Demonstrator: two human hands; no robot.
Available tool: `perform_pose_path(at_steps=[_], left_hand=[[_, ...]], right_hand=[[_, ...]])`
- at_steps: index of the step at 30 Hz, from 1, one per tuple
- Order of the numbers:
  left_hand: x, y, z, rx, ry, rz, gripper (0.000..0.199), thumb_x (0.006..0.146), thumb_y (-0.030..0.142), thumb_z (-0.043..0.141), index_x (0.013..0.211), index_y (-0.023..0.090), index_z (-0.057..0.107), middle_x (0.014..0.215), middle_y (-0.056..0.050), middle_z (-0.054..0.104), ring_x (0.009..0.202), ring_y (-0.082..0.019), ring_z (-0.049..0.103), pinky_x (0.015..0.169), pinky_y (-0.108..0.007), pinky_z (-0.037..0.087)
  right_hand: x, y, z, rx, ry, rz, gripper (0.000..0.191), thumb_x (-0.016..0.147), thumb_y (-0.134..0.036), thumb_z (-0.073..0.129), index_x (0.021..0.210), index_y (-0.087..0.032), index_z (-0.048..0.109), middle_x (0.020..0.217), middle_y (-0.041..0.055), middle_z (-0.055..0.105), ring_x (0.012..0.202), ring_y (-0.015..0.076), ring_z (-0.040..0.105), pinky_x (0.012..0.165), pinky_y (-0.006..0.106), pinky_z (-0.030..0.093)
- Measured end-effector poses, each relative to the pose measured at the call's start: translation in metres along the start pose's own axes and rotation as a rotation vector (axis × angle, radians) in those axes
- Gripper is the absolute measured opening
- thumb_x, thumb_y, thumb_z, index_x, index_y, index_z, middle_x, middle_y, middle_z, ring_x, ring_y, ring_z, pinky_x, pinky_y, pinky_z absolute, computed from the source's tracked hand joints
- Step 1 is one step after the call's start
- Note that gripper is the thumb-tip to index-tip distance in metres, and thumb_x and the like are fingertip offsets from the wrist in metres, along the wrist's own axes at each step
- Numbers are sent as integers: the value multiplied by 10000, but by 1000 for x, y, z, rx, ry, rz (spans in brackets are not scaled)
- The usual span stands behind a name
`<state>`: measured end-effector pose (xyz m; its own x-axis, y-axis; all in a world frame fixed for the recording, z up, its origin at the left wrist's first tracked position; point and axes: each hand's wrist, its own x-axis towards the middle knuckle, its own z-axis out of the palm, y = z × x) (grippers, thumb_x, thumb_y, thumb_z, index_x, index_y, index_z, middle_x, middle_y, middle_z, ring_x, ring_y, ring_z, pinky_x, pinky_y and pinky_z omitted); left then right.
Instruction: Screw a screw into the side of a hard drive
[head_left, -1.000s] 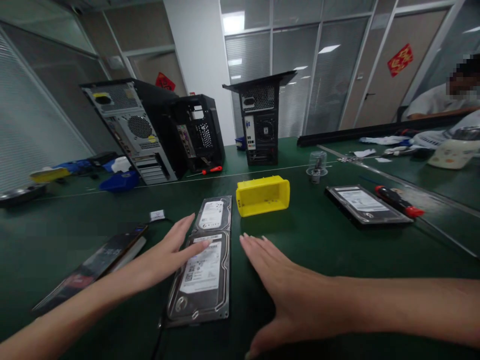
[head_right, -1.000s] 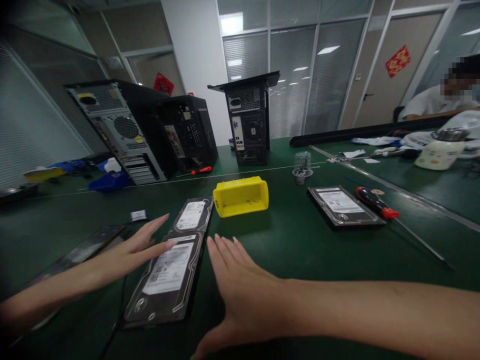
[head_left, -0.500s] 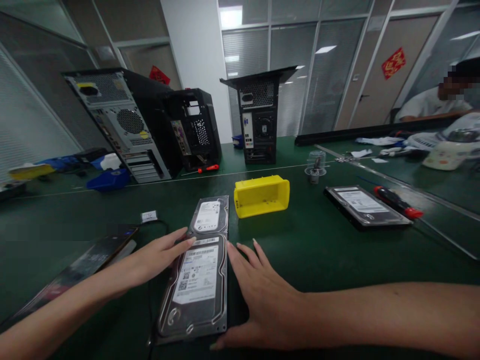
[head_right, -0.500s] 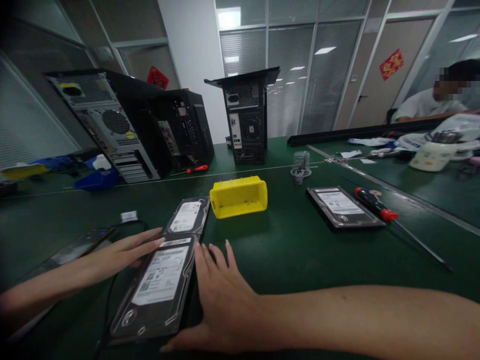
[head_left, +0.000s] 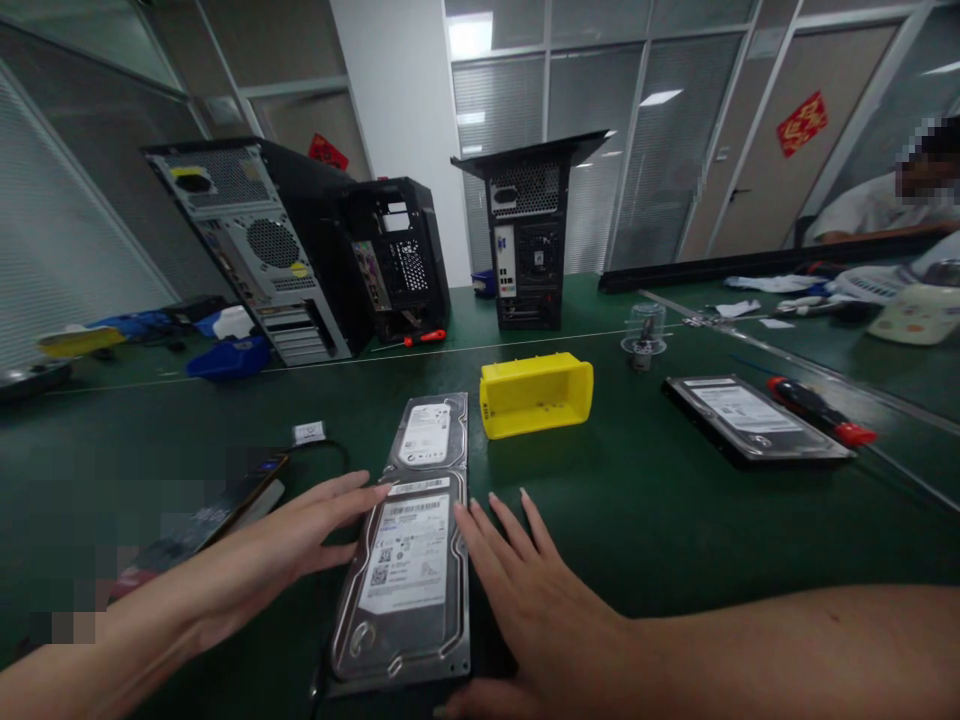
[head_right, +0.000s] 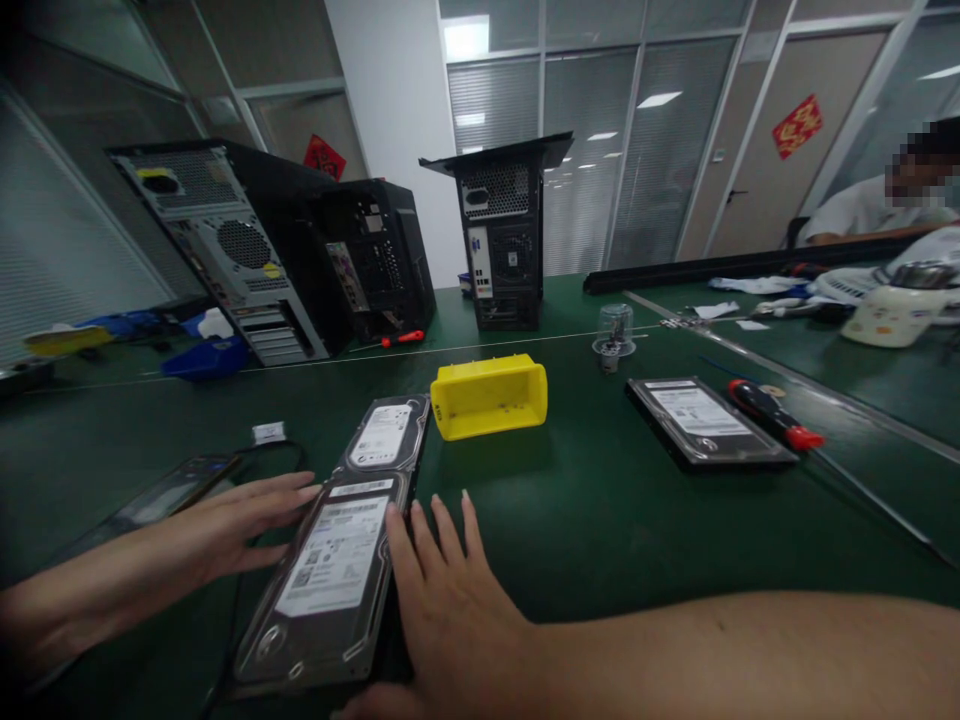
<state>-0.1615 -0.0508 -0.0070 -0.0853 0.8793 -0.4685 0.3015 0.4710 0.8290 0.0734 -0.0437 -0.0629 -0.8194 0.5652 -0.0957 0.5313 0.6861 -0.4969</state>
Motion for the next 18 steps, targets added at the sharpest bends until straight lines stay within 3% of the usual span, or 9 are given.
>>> perform_pose_path(at_steps=[6,12,18], left_hand=[[-17,14,18,-43,58,-46,796,460,606,677,1119,191,514,1434,-72,311,1281,-269,342,1023,-361,370],[-10,19,32,12,-28,28,665,645,597,593,1187,219,521,1375,-63,415,1274,-277,357,948,-388,430],[0,29,61,47,-174,118,552,761,533,537,1214,218,516,1312,-64,491,1234,-262,416,933,-367,439]], right_hand=[[7,0,14,-5,0,5,1041,752,-725,411,1429,-123,-102,1417,114,-168,1353,343,-102,1107,542,-77],[-6,-1,3,-31,-86,120,1050,769,-580,523,1401,-80,-151,1358,141,-282,1320,342,-197,1113,533,-22],[-42,16,-7,2,-68,216,1035,751,-573,546,1413,-87,-83,1404,119,-182,1340,354,-123,1101,568,12]])
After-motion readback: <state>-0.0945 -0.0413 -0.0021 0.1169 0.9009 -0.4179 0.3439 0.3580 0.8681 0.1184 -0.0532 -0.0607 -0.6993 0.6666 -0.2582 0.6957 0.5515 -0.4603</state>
